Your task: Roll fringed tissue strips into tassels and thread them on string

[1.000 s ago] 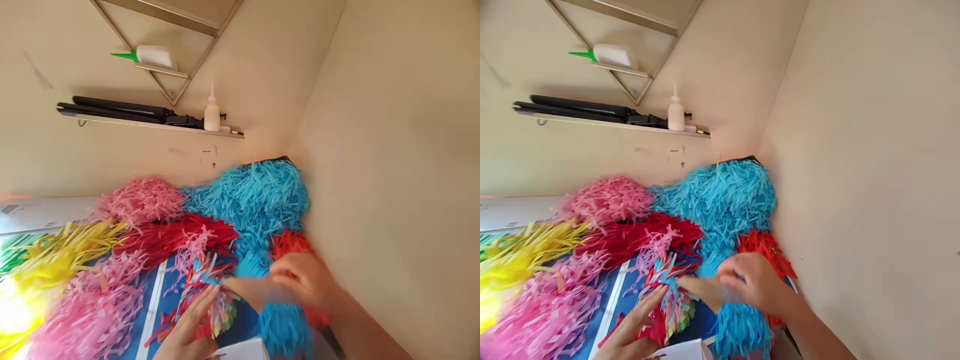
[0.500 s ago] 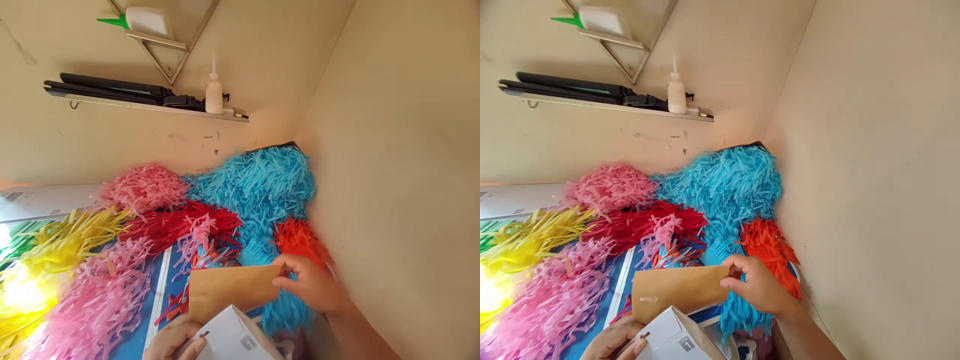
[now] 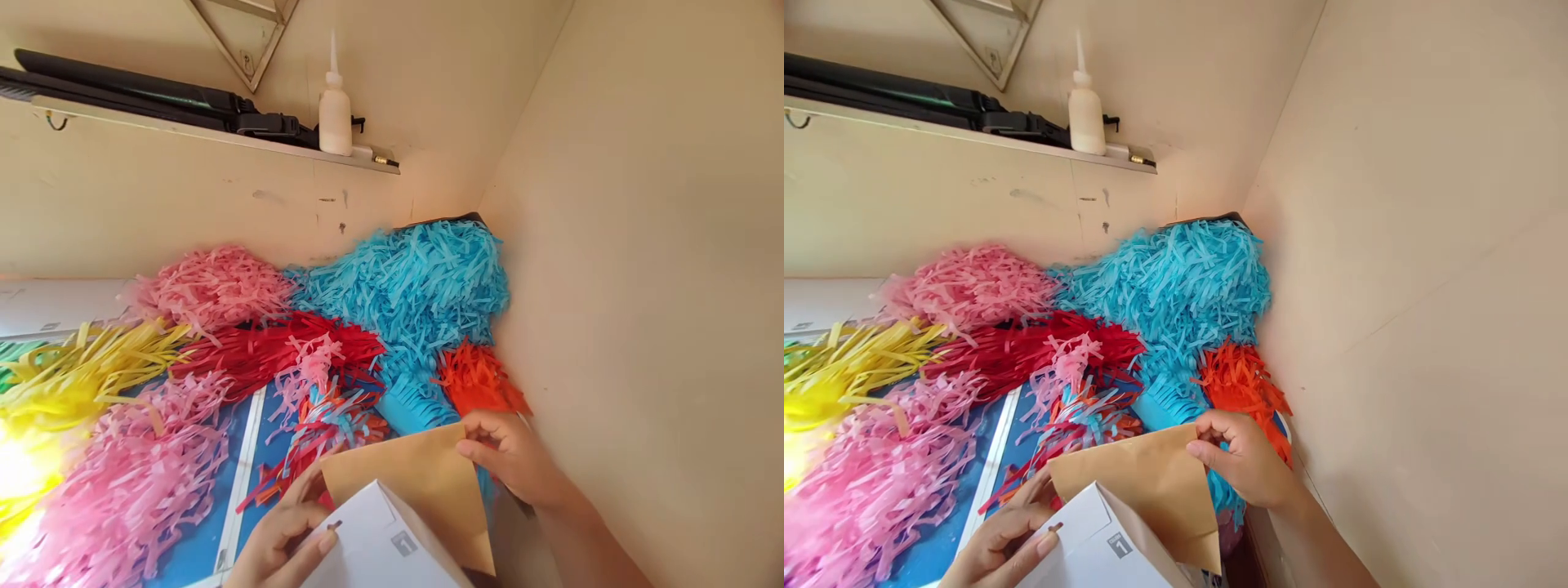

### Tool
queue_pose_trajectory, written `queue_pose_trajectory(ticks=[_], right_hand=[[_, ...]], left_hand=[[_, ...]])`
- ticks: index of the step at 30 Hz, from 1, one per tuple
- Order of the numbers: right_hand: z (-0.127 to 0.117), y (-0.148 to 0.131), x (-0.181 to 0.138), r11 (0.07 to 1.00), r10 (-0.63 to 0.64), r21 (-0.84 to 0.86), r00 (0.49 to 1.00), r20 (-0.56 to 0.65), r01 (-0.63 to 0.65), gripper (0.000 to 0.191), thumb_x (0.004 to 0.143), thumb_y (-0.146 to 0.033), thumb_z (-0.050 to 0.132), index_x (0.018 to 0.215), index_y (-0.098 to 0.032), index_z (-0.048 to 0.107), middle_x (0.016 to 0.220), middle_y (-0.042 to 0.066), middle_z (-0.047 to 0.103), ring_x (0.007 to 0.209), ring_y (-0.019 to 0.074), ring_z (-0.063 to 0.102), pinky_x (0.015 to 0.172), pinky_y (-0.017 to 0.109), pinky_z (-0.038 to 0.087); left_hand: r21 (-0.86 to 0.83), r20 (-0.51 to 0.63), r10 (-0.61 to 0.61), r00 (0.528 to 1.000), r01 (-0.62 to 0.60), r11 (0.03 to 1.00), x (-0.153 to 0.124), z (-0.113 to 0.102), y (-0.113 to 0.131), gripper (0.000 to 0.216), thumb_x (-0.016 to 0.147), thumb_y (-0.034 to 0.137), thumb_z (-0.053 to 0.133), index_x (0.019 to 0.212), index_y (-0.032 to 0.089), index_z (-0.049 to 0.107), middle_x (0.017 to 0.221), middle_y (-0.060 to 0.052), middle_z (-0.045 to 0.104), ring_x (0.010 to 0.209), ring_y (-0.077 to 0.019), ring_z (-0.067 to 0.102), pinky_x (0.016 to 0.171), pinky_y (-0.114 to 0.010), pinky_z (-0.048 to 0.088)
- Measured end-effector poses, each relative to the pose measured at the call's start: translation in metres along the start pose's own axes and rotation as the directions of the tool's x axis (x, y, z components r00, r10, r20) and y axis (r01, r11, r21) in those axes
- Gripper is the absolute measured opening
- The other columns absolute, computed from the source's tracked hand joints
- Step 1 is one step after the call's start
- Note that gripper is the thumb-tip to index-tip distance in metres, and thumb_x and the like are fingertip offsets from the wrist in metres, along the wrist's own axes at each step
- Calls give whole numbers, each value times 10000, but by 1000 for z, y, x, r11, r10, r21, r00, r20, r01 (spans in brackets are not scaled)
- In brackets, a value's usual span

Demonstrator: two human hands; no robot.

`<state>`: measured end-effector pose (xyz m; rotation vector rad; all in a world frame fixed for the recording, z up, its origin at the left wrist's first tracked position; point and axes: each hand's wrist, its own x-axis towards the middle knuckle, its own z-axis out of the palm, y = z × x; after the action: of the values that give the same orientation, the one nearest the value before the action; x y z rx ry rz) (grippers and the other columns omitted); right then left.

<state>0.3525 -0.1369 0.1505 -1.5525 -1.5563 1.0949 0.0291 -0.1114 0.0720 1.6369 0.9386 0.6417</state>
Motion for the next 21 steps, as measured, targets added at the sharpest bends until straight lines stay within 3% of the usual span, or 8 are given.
queue_pose_trajectory(ticks=[3, 5, 7, 9, 12, 21], right_hand=[[-1, 4, -2, 990, -5, -139, 1000, 18, 7, 164, 877, -332, 606, 813, -194, 667, 742, 4, 685, 680, 153, 624, 617, 243, 468], [2, 0, -1, 937, -124, -335, 991, -55, 99, 168, 901, -304, 582, 990, -214, 691, 921, 40, 739, 854, 201, 672, 759, 306, 498], [9, -9, 1, 799, -337, -540, 941, -39, 264, 230, 927, -282, 577, 1135, -256, 672, 1092, 46, 736, 1056, 236, 642, 961, 400, 416], [16, -21, 4, 642, -478, -630, 870, 118, 438, 188, 938, -283, 604, 1110, -279, 681, 1078, 17, 747, 1103, 235, 618, 1050, 446, 289], [26, -33, 10, 550, -523, -621, 810, 266, 559, 94, 940, -258, 627, 1007, -262, 694, 918, -26, 763, 982, 187, 635, 1041, 432, 235], [38, -45, 18, 545, -580, -558, 762, 289, 626, 134, 966, -195, 571, 991, -228, 698, 879, -20, 757, 804, 132, 637, 907, 378, 297]], left_hand=[[-50, 100, 57, 993, -52, 997, 5, 4, 12, 376, 938, 460, 521, 786, 193, 739, 808, -96, 744, 823, -217, 682, 783, -280, 539], [-62, 141, 105, 984, -97, 993, 7, 10, 18, 352, 961, 408, 498, 812, 180, 721, 795, -79, 742, 726, -166, 664, 670, -210, 503], [-55, 150, 136, 979, -129, 990, 7, 17, 20, 322, 968, 366, 495, 817, 176, 706, 781, -64, 733, 701, -143, 649, 646, -187, 477], [-45, 156, 141, 978, -136, 990, 5, 22, 22, 300, 966, 346, 502, 812, 177, 696, 766, -56, 721, 696, -139, 638, 647, -187, 467], [-58, 191, 127, 973, -118, 991, -1, 24, 24, 276, 961, 327, 514, 806, 183, 691, 751, -45, 709, 689, -138, 631, 644, -194, 456], [-162, 198, 88, 976, -56, 985, -11, 16, 20, 286, 946, 354, 533, 799, 177, 701, 748, -53, 700, 687, -146, 622, 635, -207, 451]])
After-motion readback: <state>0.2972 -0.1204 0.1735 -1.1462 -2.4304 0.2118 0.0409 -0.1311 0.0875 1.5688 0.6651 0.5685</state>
